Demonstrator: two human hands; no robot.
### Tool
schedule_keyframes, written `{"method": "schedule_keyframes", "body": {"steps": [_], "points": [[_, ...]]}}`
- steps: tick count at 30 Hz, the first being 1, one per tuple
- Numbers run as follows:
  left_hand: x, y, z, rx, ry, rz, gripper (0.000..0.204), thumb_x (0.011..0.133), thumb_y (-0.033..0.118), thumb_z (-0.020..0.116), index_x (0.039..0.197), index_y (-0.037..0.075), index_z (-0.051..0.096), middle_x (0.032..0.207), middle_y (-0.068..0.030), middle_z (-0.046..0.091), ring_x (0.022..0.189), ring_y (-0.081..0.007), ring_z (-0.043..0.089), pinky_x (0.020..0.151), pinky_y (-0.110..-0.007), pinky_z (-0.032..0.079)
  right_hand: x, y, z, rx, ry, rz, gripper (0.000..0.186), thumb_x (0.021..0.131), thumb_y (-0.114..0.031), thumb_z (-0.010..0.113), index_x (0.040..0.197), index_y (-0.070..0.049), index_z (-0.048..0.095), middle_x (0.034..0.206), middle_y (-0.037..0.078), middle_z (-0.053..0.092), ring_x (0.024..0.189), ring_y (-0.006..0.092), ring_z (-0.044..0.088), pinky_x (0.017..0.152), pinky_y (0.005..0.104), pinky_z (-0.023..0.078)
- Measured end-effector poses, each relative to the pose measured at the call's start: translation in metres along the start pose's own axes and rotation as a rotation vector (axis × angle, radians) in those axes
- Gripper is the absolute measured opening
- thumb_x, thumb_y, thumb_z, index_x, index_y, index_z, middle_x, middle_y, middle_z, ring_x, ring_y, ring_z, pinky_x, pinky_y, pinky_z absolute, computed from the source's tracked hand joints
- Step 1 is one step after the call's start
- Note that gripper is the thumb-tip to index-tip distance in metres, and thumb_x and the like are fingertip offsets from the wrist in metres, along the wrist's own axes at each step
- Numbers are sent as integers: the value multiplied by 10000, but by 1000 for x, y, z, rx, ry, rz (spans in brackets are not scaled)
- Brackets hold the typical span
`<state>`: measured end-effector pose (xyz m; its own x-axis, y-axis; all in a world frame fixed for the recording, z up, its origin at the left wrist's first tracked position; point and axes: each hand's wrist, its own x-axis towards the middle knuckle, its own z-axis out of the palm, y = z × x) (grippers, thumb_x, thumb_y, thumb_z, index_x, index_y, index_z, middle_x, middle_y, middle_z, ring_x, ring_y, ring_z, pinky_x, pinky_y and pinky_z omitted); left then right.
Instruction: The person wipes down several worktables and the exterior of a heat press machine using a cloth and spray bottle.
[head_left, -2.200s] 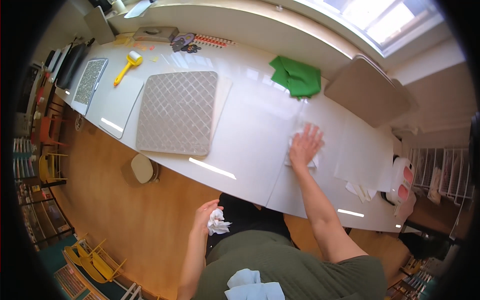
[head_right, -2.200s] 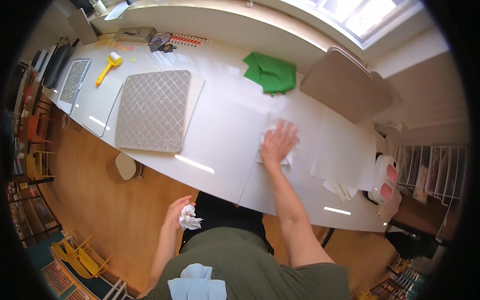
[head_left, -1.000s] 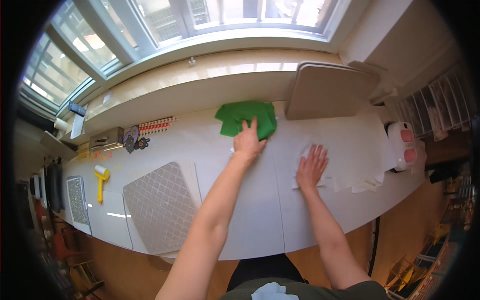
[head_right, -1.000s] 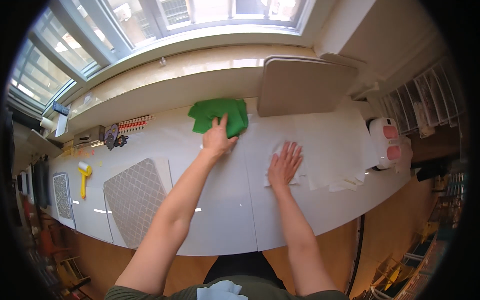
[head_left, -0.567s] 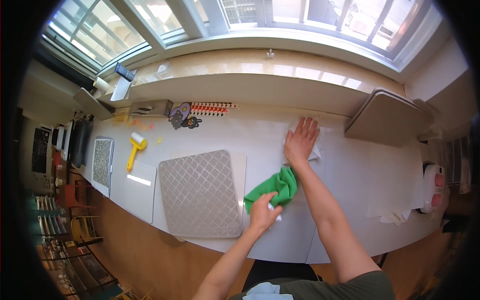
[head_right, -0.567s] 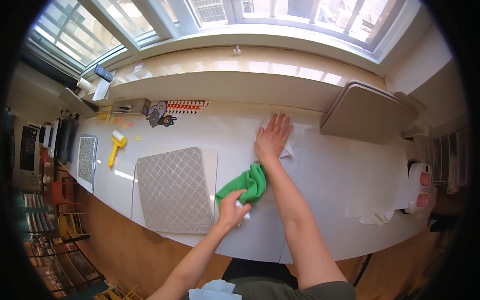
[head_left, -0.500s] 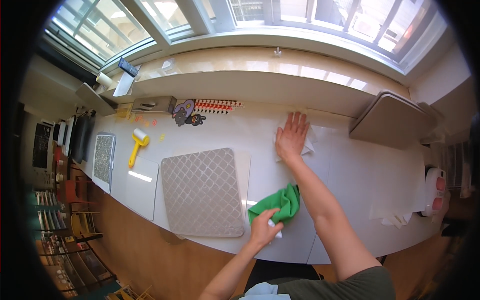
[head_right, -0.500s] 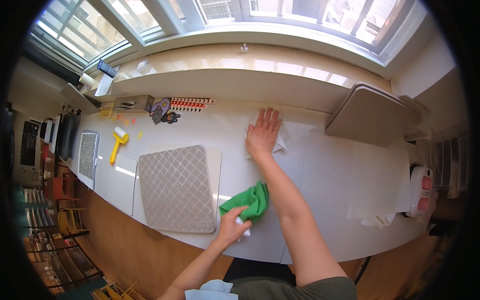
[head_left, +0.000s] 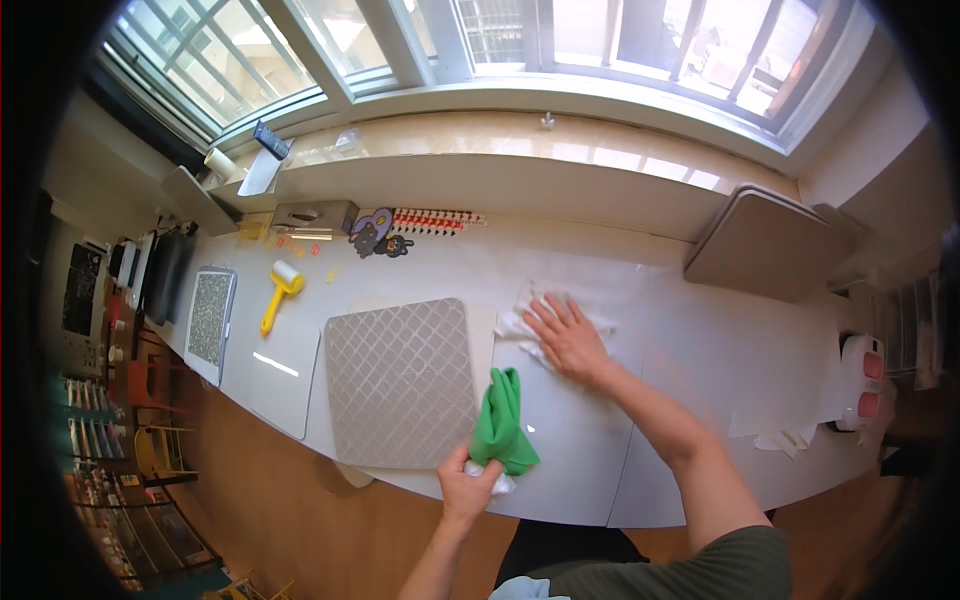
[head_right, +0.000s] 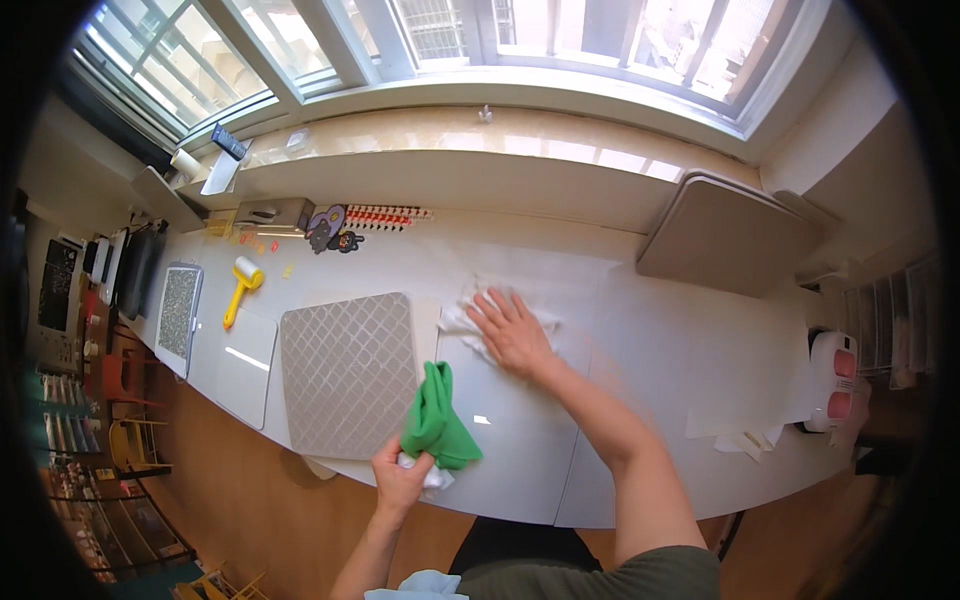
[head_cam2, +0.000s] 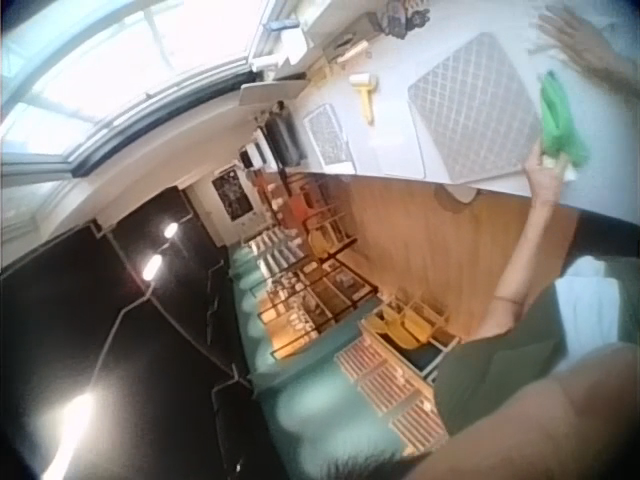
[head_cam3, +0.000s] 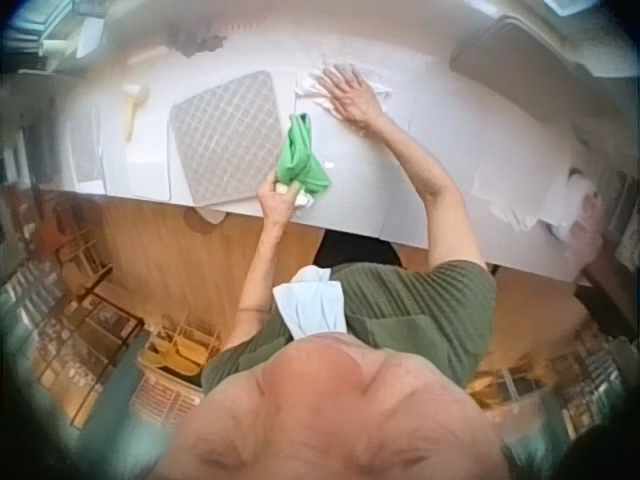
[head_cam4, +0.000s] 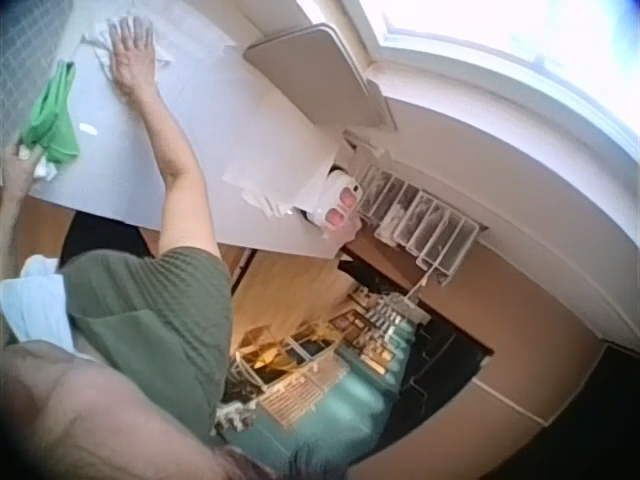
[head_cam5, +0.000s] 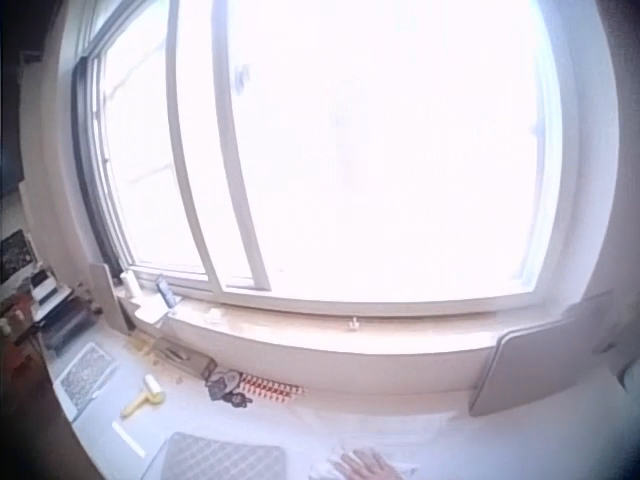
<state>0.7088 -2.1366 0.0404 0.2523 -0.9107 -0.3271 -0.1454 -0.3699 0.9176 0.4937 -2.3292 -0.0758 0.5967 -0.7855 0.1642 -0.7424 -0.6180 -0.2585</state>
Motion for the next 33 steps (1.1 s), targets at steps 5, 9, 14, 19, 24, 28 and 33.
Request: {"method": "schedule_keyframes", "body": {"steps": [5,9,14,19,24,28,33], "points": [[85,49,43,134,-4,283,401,741,61,728,1132,1,663,1034,-140,703,934,-214,676,831,-320,516,-161,-130,-4,33,-176,-4,628,893,-298,557,1486,-177,390,1554,47,348,1454,261,263,1162,529,209],[154,79,118,463,65,730,515,710,97,747,1209,79,620,1078,-110,652,895,-310,662,761,-389,530,-238,-174,-7,177,-210,-34,613,900,-240,542,1491,-200,385,1555,8,359,1427,199,340,1149,486,270],[175,53,163,1000,-306,418,653,763,203,791,1349,108,521,1351,-149,536,1100,-356,608,917,-425,500,-280,-115,-24,-48,-109,248,550,906,-278,552,1446,-229,458,1530,-11,392,1413,229,348,1124,506,286],[100,5,143,618,-308,408,554,780,238,782,1274,70,597,1221,-148,629,1068,-307,633,903,-388,507,-299,-12,-56,-151,154,1002,644,888,-222,532,1496,-97,359,1572,123,297,1478,350,184,1181,561,104],[15,-27,84,-28,-411,-370,356,897,266,685,1140,7,667,1036,-100,712,924,-151,644,813,-293,519,-219,-10,-30,-217,211,1080,667,918,-240,525,1525,-92,292,1607,119,206,1496,343,102,1193,535,64],[-37,-52,25,-209,-423,-718,327,960,273,606,1132,0,663,1015,-81,714,852,-112,628,744,-258,515,-142,-77,-21,29,-27,608,641,921,-248,528,1510,-95,326,1592,116,247,1490,333,137,1191,533,97],[-85,-73,-46,-168,-109,-663,266,911,226,693,1069,12,677,937,-87,720,827,-109,630,736,-248,505,-23,-63,14,62,164,368,505,956,-198,494,1451,-117,430,1552,93,342,1462,315,240,1179,536,165]]}}
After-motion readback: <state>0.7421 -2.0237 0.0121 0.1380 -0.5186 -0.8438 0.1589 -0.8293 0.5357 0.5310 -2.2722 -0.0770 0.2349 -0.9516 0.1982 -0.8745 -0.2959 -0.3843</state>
